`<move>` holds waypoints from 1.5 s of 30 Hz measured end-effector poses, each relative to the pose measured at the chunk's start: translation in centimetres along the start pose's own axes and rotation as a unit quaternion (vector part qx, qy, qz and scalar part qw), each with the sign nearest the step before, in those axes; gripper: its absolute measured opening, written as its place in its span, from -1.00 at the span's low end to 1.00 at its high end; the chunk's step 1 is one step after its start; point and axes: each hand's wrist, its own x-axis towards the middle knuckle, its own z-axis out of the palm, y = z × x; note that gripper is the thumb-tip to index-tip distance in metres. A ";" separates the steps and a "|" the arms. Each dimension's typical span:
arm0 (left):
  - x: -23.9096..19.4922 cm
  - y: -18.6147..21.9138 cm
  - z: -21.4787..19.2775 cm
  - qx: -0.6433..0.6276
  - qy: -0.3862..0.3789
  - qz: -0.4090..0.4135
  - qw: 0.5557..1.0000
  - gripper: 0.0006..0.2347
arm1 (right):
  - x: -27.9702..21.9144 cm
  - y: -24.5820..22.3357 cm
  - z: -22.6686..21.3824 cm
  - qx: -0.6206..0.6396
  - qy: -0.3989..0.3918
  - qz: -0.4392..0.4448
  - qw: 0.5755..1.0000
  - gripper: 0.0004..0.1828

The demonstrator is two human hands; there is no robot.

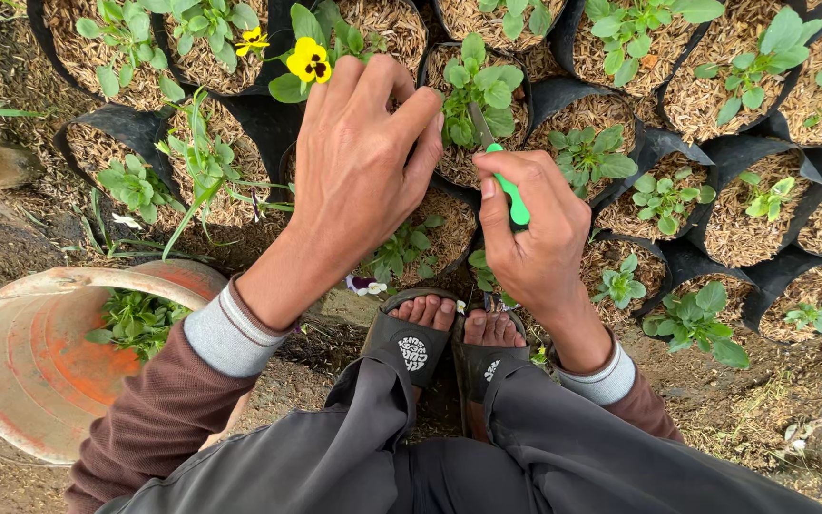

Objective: The person uses a small green knife to cut flower stems from potted plants and places the cuttings into a nearby bucket. The person works methodically across multiple pots, trimming both yellow and purple flowers.

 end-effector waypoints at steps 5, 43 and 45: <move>0.0 0.1 0.0 0.003 0.001 0.006 1.000 -0.92 | 0.2 -0.3 0.1 -0.032 0.000 -0.013 0.999 -0.83; -2.4 2.9 -7.5 -0.325 -0.279 -0.063 0.902 -0.79 | -3.6 -0.4 -1.9 0.111 0.090 0.066 0.988 -0.86; -1.2 2.2 -4.8 -0.169 -0.143 0.025 0.975 -0.76 | -3.8 -0.3 -1.8 0.118 0.099 0.071 0.986 -0.86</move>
